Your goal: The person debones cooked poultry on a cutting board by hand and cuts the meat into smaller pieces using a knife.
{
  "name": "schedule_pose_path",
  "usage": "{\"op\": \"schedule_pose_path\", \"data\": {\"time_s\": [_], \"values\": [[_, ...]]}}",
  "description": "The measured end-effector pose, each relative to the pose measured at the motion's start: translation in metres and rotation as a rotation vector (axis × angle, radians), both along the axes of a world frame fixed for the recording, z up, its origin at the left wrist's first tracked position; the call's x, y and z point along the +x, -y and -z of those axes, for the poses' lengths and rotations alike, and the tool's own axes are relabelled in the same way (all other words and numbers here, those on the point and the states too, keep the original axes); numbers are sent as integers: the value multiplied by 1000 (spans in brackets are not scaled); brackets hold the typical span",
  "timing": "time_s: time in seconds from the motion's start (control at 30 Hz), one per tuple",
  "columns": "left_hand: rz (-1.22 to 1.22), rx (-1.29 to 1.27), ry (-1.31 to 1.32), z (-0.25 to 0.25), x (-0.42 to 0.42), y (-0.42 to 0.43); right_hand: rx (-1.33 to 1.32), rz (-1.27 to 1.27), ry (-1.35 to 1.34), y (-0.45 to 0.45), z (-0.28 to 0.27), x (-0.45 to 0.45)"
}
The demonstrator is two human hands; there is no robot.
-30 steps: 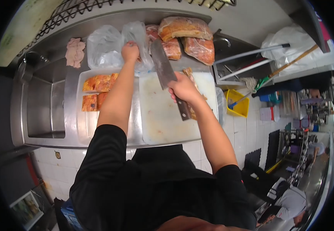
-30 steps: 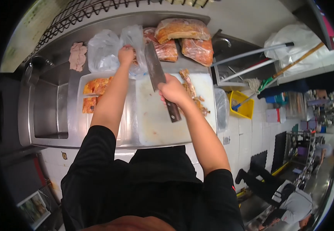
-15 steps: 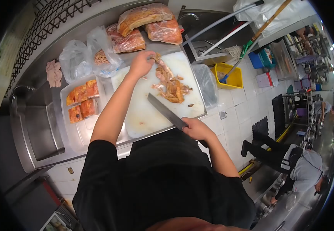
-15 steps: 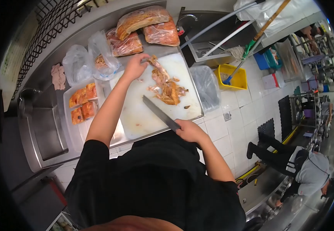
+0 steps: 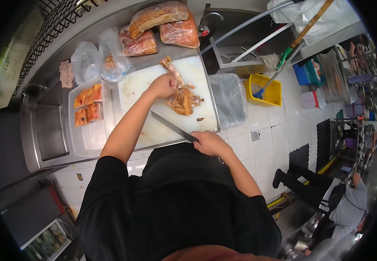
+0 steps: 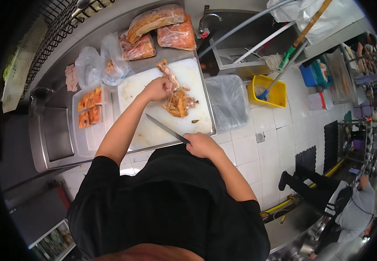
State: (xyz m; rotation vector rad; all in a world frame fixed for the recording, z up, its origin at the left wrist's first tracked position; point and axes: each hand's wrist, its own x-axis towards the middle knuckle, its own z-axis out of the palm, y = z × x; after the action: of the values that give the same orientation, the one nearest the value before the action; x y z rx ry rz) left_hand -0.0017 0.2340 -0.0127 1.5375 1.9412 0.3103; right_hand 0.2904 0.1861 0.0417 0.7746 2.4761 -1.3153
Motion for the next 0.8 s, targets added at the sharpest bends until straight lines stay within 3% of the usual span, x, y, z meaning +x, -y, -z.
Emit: {"op": "schedule_pose_path", "data": {"time_s": [0.1,0.23,0.33,0.4,0.43,0.5,0.7,0.8], "values": [[-230,154,26,0,9,3,12,-40,-7,-7,7,1],[-220,164,-88,17,10,2,21,-148,30,-12,9,-4],[-290,73,93,14,6,10,33,-162,8,-13,10,-3],[-352,326,48,8,5,21,37,-157,-4,-12,11,0],[-364,331,45,3,2,24,36,-147,-15,-12,12,0],[-437,175,422,-8,-7,31,43,-171,3,-14,14,0],[-554,444,606,-7,-19,59,53,-182,34,-16,9,-2],[-520,421,513,-3,-26,77,44,-164,21,-15,13,-3]]}}
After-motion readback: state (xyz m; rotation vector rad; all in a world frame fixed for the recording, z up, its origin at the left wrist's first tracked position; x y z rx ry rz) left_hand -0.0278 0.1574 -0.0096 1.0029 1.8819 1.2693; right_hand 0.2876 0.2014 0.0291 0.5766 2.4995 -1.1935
